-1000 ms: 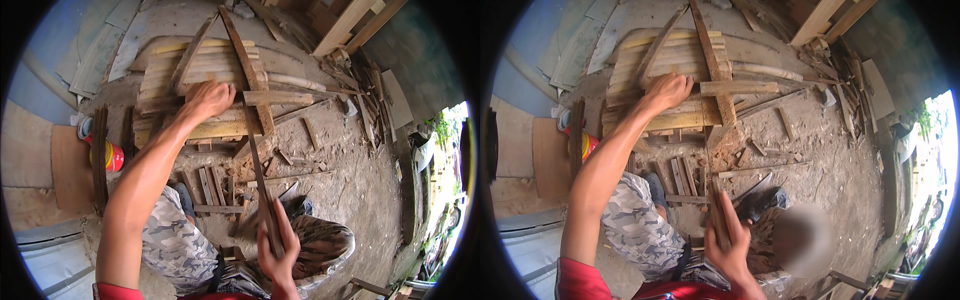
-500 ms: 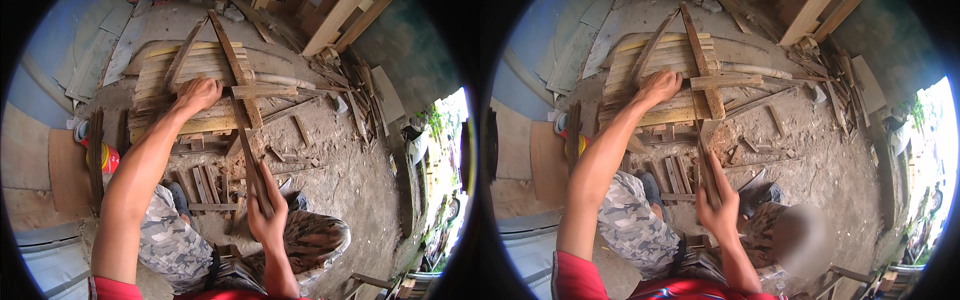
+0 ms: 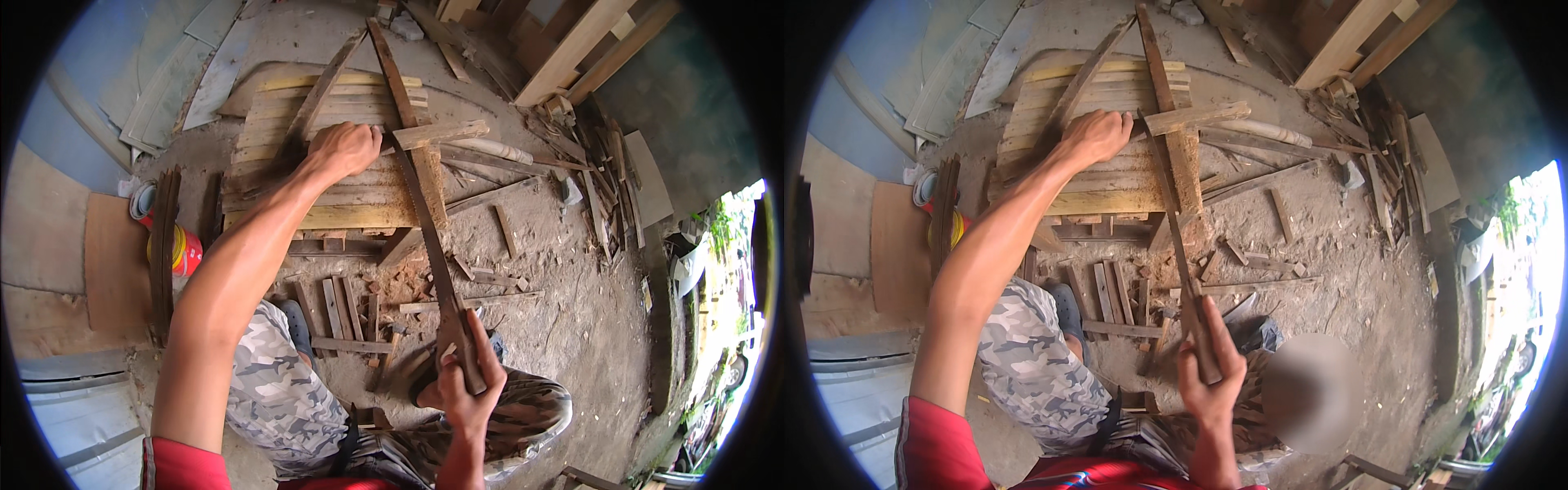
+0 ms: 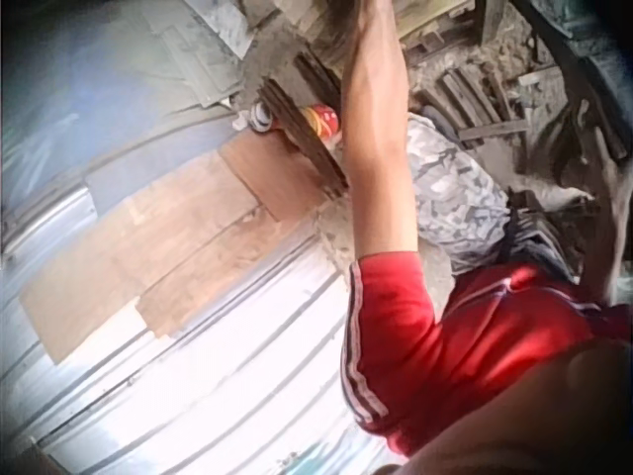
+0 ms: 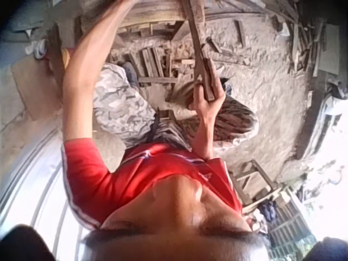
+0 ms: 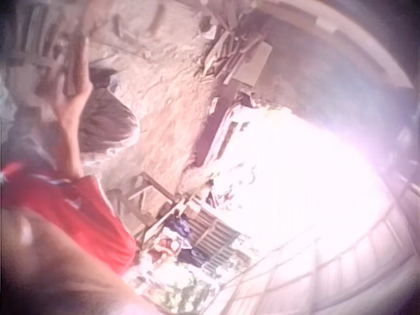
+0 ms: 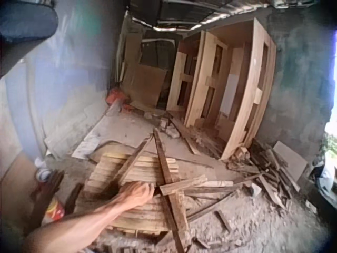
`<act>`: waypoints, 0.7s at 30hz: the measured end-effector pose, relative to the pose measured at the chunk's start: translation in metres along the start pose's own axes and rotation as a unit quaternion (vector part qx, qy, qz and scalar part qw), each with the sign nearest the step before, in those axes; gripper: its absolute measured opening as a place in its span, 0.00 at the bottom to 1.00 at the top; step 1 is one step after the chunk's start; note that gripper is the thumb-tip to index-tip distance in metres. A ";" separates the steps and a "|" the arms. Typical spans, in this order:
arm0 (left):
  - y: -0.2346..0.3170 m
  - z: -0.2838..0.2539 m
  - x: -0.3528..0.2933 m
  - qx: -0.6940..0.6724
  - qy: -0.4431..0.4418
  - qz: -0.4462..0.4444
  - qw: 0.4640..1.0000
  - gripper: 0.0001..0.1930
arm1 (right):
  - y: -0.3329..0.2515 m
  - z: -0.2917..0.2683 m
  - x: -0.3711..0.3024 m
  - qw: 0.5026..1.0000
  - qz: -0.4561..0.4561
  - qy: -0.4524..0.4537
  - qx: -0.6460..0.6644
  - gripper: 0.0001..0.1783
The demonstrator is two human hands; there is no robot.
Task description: The person sits on the floor and uses a hand saw to cut a small wooden plank placed on a triangular wooden frame. The person repeatedly positions the plank, saws through it, and adjusts the pieces during the process.
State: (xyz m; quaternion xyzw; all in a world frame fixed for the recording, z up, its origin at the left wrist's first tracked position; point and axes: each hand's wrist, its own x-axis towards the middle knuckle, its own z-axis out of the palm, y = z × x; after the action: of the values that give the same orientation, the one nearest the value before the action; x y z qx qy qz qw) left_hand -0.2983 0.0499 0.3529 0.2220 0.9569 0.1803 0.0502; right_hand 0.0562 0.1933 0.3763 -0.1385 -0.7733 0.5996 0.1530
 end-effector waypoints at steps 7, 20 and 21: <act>-0.006 0.021 -0.005 -0.023 -0.012 0.058 0.998 0.32 | -0.008 -0.017 -0.034 0.998 -0.013 -0.045 -0.035 0.36; 0.015 -0.005 -0.030 0.106 -0.048 -0.023 0.993 0.23 | 0.000 -0.005 -0.047 0.999 -0.010 -0.036 -0.027 0.37; 0.014 -0.002 -0.029 0.094 -0.045 -0.035 0.994 0.22 | 0.003 -0.004 -0.047 0.999 -0.015 -0.033 -0.034 0.36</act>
State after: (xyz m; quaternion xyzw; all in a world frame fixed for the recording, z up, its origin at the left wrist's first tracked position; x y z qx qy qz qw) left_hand -0.2668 0.0484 0.3605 0.1995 0.9737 0.0776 0.0782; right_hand 0.1013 0.1788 0.3709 -0.1118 -0.7997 0.5751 0.1313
